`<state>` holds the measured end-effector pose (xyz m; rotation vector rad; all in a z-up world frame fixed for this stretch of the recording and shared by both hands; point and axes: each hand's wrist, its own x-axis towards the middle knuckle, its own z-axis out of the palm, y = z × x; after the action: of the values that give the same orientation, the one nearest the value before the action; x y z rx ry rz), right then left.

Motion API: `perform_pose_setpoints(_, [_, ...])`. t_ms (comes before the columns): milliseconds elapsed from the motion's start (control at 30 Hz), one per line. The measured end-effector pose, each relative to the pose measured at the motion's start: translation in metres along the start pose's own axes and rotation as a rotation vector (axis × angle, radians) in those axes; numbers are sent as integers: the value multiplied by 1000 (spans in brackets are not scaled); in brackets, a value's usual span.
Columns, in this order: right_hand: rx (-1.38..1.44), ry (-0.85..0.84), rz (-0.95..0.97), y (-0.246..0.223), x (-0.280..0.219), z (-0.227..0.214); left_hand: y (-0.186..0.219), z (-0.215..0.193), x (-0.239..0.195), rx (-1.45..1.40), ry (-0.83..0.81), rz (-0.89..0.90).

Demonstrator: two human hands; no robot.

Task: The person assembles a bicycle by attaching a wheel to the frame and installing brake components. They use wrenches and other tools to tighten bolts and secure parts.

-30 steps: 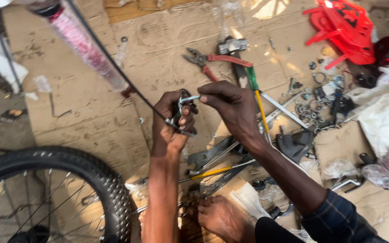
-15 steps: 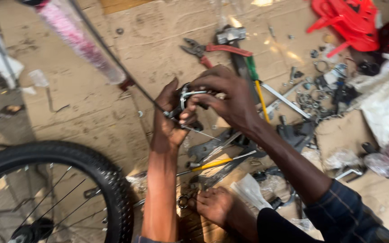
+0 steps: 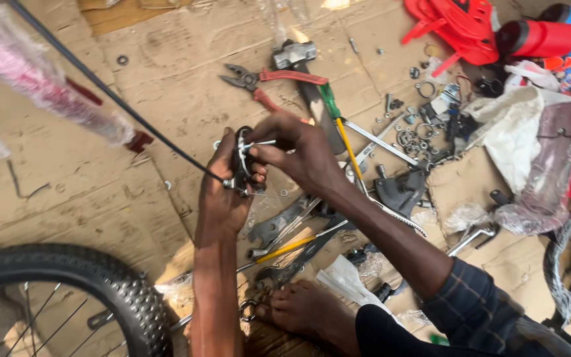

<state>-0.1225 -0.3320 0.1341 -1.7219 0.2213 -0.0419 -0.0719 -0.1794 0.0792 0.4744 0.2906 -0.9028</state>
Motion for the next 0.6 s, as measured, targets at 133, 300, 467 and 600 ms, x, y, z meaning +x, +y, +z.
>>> perform_pose_setpoints(133, [-332, 68, -112, -3, -6, 10, -3, 6, -2, 46, 51, -20])
perform_pose_setpoints(300, [-661, 145, -281, -18, -12, 3, 1, -2, 1, 50, 40, -44])
perform_pose_setpoints(467, [-447, 283, -31, 11, -37, -78, 20, -23, 7, -29, 75, 50])
perform_pose_setpoints(600, [-860, 439, 76, 46, -76, -225, 41, -45, -5, -98, 27, 90])
